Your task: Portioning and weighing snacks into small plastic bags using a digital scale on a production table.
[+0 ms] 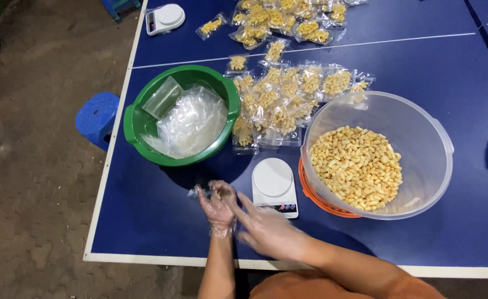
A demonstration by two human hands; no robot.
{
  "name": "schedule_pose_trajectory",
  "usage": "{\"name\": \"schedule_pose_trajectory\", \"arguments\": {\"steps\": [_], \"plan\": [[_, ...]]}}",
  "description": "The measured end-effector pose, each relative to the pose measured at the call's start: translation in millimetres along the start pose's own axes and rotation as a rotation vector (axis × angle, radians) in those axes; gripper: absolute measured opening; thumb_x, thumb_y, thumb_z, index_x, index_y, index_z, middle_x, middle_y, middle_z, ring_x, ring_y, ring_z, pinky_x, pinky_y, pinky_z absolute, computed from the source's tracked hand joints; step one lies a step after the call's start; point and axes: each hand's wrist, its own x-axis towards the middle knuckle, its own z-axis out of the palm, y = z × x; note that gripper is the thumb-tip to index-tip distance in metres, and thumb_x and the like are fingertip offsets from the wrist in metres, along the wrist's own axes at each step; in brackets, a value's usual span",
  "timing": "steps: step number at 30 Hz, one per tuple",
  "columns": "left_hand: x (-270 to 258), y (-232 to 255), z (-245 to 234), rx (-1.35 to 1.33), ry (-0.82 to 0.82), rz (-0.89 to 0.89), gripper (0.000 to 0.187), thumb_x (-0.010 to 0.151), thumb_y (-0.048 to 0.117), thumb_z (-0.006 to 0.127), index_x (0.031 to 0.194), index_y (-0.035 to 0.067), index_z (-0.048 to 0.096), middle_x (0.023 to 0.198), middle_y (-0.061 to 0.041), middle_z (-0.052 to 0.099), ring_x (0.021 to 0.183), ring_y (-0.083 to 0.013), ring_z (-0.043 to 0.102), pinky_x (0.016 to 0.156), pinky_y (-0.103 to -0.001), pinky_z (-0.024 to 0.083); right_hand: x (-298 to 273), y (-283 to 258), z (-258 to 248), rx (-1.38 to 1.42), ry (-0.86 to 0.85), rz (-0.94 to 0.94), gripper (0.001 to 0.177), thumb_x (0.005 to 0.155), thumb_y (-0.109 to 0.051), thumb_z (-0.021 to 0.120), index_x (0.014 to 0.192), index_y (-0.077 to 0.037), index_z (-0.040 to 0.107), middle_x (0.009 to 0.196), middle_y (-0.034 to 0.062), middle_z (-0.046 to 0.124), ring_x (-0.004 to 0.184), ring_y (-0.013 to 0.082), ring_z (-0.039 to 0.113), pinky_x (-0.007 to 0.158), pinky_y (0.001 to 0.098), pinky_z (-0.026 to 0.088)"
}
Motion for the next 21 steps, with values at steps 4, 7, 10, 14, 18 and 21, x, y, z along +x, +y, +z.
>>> {"name": "schedule_pose_trajectory", "arguments": {"steps": [4, 7, 10, 14, 18, 21], "plan": [[-8.0, -3.5, 14.6, -0.221, -0.172, -0.192, 0.035, 0.095, 0.039, 0.074, 0.082, 0.015, 0.052, 0.066, 0.006, 0.047, 0.059, -0.0068, 0.049, 0.059, -0.023, 0.047, -56.8, -7.7, -105.7, 0.282, -0.448, -0.114, 0.066, 0.102, -0.042, 0.044, 0.159, -0.016, 0.025, 0.170, 0.0167, 0.015, 0.131, 0.0455, 0.050, 0.095, 0.0575, 0.044], [-9.6, -7.6, 21.5, -0.224, -0.203, -0.280, 0.048, 0.097, 0.045, 0.071, 0.069, 0.019, 0.043, 0.051, 0.009, 0.037, 0.043, -0.0024, 0.038, 0.043, -0.019, 0.037, -82.2, 1.6, -168.3, 0.442, -0.529, -0.147, 0.060, 0.104, -0.053, 0.037, 0.151, -0.017, 0.044, 0.152, 0.0101, 0.043, 0.128, 0.0331, 0.059, 0.099, 0.0493, 0.047], [-8.3, -7.5, 18.5, -0.196, -0.200, -0.282, 0.053, 0.098, 0.048, 0.070, 0.065, 0.019, 0.041, 0.048, 0.008, 0.037, 0.041, -0.0037, 0.037, 0.042, -0.019, 0.036, -96.1, 37.3, -187.2, 0.354, -0.414, 0.194, 0.053, 0.098, -0.056, 0.046, 0.136, -0.024, 0.066, 0.134, -0.0017, 0.073, 0.123, 0.0173, 0.069, 0.105, 0.0355, 0.051], [-1.5, -3.3, 11.7, -0.127, -0.127, -0.202, 0.037, 0.092, 0.042, 0.077, 0.086, 0.013, 0.055, 0.065, 0.004, 0.043, 0.061, -0.0097, 0.048, 0.064, -0.024, 0.048, -95.0, 81.5, -191.6, -0.114, -0.461, 0.622, 0.040, 0.098, -0.057, 0.041, 0.128, -0.041, 0.064, 0.129, -0.0181, 0.071, 0.125, 0.0068, 0.064, 0.112, 0.0291, 0.044], [-2.3, -11.6, 21.8, -0.079, -0.052, -0.112, 0.049, 0.090, 0.046, 0.077, 0.112, 0.005, 0.063, 0.086, -0.007, 0.061, 0.083, -0.0201, 0.062, 0.085, -0.034, 0.055, -80.9, 111.9, -173.2, -0.332, -0.848, 0.679, 0.046, 0.105, -0.049, 0.050, 0.148, -0.033, 0.046, 0.149, -0.0065, 0.053, 0.137, 0.0151, 0.057, 0.116, 0.0366, 0.048], [-1.6, -13.7, 27.2, -0.105, -0.017, -0.119, 0.057, 0.088, 0.047, 0.078, 0.120, 0.002, 0.063, 0.101, -0.013, 0.062, 0.095, -0.0257, 0.063, 0.094, -0.044, 0.053, -81.4, 123.5, -160.4, -0.219, -0.900, 0.710, 0.037, 0.106, -0.032, 0.036, 0.134, -0.021, 0.057, 0.138, -0.0082, 0.059, 0.130, 0.0065, 0.055, 0.124, 0.0302, 0.031]]}}
